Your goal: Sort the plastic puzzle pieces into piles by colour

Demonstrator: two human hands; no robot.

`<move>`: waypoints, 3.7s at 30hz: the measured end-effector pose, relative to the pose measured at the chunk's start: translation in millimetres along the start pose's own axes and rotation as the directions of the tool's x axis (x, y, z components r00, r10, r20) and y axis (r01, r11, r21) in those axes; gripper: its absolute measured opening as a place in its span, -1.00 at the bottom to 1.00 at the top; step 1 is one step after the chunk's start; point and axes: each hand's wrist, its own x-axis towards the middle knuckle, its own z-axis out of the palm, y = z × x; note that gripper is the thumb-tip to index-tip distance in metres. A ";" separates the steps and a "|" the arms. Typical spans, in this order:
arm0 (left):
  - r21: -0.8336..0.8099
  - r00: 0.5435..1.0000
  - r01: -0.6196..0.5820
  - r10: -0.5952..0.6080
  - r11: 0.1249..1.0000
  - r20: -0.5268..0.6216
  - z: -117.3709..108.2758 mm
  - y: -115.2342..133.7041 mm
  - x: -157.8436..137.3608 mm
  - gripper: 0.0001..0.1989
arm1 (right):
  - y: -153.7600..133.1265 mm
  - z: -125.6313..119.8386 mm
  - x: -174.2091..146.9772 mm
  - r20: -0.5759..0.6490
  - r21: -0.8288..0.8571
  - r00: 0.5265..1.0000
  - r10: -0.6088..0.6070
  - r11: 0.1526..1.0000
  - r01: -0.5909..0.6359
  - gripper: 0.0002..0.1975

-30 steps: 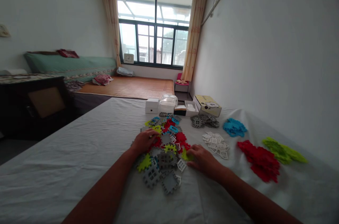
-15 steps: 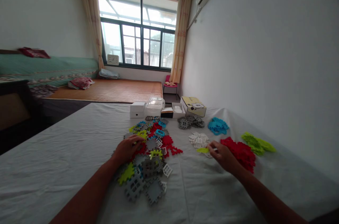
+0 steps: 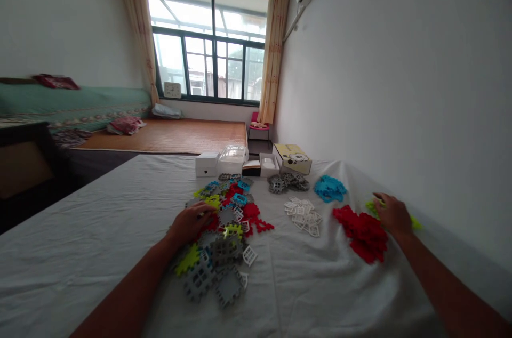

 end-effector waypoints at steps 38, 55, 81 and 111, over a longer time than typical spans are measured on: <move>-0.032 1.000 0.005 -0.005 0.999 0.008 -2.0 4.3 -1.5 -0.70 | -33.6 -21.9 -65.8 0.341 0.116 0.936 -0.083 0.992 0.045 -0.63; -0.026 1.000 -0.012 0.013 1.000 0.024 -3.3 8.8 -2.8 -0.71 | -66.7 -12.6 -76.8 0.288 -0.001 0.906 -0.310 0.946 0.324 -0.62; -0.019 0.999 -0.031 0.031 0.999 0.013 -2.7 6.9 -4.2 -0.74 | -312.7 39.1 -88.8 0.357 0.263 0.637 -0.684 0.728 0.634 -0.72; -0.013 1.000 -0.008 0.008 1.000 0.006 -2.0 6.8 -5.6 -0.75 | -325.4 24.6 -83.4 0.422 0.658 0.443 -0.791 0.603 0.450 -0.45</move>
